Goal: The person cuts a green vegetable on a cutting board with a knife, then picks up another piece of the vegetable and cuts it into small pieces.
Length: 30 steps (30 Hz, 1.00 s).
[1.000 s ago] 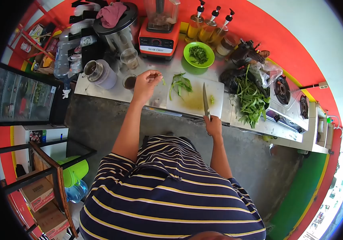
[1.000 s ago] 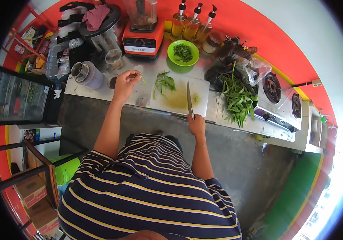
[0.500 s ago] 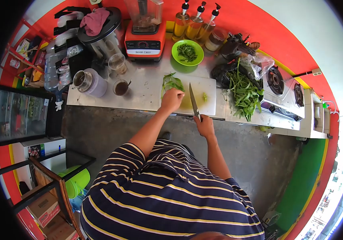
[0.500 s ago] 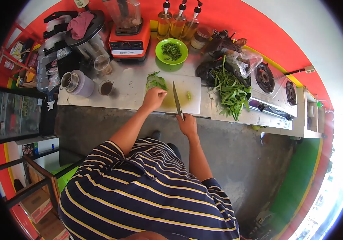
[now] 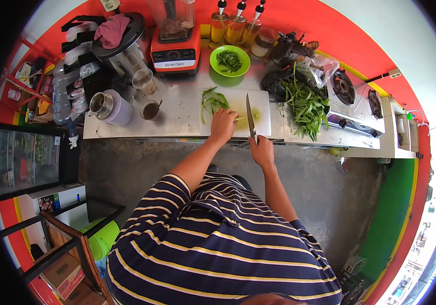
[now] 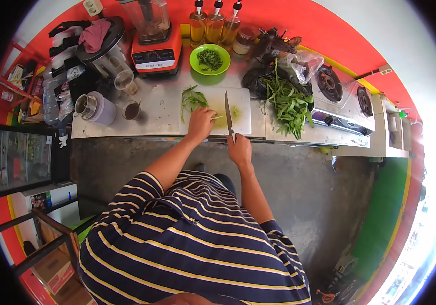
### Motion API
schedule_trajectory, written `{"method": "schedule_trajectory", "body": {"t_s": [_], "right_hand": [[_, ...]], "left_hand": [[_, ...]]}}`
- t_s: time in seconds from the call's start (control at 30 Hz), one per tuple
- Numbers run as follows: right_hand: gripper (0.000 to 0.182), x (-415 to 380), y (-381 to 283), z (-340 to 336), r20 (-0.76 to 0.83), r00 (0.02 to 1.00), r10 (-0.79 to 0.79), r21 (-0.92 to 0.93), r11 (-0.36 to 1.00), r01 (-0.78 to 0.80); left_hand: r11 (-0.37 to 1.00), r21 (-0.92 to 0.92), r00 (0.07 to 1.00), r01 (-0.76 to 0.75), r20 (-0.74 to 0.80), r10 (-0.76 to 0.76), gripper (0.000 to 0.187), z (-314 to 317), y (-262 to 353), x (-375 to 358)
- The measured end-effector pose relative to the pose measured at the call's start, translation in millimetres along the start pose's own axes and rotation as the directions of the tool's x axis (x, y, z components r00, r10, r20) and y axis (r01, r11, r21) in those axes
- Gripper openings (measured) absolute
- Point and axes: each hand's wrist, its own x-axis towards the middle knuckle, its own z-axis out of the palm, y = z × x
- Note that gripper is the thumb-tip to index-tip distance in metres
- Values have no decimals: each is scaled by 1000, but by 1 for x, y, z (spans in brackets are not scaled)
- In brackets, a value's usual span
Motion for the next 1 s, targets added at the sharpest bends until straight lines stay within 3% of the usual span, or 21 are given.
{"method": "schedule_trajectory", "body": {"t_s": [0.13, 0.33, 0.53, 0.67, 0.73, 0.87, 1.0], "right_hand": [[38, 9, -5, 15, -5, 999, -48, -149, 988, 46], [36, 9, -13, 16, 163, 984, 71, -277, 961, -23], [32, 1, -39, 2, 219, 968, 124, -331, 943, -45], [29, -1, -29, 21, 151, 984, 94, -354, 935, -35], [28, -3, -23, 36, 144, 976, 162, -329, 938, -107], [28, 11, -16, 40, 98, 993, 59, -316, 948, -25], [29, 19, -24, 21, 155, 985, 81, -341, 940, -24]], "left_hand": [[998, -45, 999, -48, 12, 48, 17, 4, -15, -3], [988, -126, 996, -91, -3, 91, 17, 16, -27, -14], [984, -56, 986, -168, -27, 167, 23, 17, -25, -17], [984, -22, 984, -175, -34, 174, 24, 23, -23, -16], [984, -17, 984, -177, -29, 176, 23, 23, -22, -15], [984, -30, 985, -174, -26, 173, 24, 21, -22, -15], [981, -54, 982, -187, -35, 185, 24, 23, -20, -16]]}}
